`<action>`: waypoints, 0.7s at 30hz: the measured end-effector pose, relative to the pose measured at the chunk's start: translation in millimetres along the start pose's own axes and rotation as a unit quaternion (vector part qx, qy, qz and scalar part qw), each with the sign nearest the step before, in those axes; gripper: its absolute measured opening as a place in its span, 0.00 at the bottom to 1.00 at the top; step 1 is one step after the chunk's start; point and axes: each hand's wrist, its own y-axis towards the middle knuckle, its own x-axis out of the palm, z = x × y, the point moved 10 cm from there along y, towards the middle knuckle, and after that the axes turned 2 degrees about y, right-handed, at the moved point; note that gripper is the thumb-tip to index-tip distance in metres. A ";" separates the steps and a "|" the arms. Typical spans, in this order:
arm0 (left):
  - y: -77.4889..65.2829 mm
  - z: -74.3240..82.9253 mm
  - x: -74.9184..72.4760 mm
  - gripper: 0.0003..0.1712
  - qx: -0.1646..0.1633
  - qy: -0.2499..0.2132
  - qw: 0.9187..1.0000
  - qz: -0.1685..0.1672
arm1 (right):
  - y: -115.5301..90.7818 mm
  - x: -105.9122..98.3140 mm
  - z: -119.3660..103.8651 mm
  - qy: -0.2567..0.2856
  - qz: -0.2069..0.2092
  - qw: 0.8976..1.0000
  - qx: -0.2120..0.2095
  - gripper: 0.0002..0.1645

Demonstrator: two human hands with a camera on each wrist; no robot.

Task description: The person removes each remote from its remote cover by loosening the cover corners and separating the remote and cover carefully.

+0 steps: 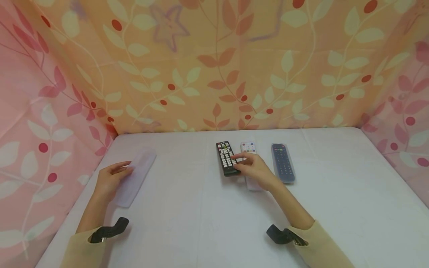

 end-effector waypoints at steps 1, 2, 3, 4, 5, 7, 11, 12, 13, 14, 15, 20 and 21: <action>0.2 -0.5 -0.6 0.21 -0.002 0.005 1.000 0.001 | -0.7 1.1 0.8 -0.005 -0.005 1.000 0.002 0.23; 0.6 -1.0 -1.2 0.21 -0.004 0.005 1.000 0.002 | -0.8 2.2 2.1 -0.007 -0.009 1.000 0.004 0.23; 1.1 -1.8 -1.9 0.22 -0.006 0.011 1.000 0.003 | -0.9 3.5 3.3 -0.006 -0.013 1.000 0.006 0.22; 1.6 -2.8 -2.7 0.22 -0.010 0.011 1.000 0.005 | -1.2 4.6 4.1 -0.005 -0.017 1.000 0.007 0.21; 2.1 -3.7 -3.3 0.22 -0.013 0.012 1.000 0.007 | -1.5 6.1 4.9 -0.002 -0.022 1.000 0.009 0.21; 3.5 -6.4 -4.8 0.22 -0.021 0.013 1.000 0.013 | -0.5 8.4 6.6 -0.003 -0.026 1.000 0.011 0.21; 5.2 -8.3 -7.5 0.21 -0.028 0.012 0.999 0.027 | -1.0 11.6 8.3 -0.014 -0.027 0.999 0.016 0.20; 5.4 -8.5 -8.0 0.20 -0.030 0.014 0.999 0.029 | -0.8 12.2 9.1 -0.016 -0.026 0.999 0.018 0.20; 5.6 -8.3 -8.3 0.19 -0.031 0.017 0.999 0.031 | -0.9 12.6 9.8 -0.020 -0.024 0.999 0.021 0.20; 5.6 -8.2 -8.5 0.17 -0.032 0.021 0.999 0.031 | -1.0 13.3 10.2 -0.021 -0.023 0.999 0.022 0.20; 5.6 -8.6 -8.6 0.15 -0.036 0.025 0.999 0.032 | -0.6 14.0 10.9 -0.023 -0.022 0.999 0.023 0.19; 7.3 -11.0 -8.9 0.22 -0.048 0.064 0.997 0.024 | -1.3 17.0 13.2 -0.042 -0.011 0.999 0.028 0.18; 7.6 -11.4 -8.9 0.25 -0.050 0.073 0.996 0.020 | -1.7 17.9 13.3 -0.046 -0.009 0.999 0.027 0.18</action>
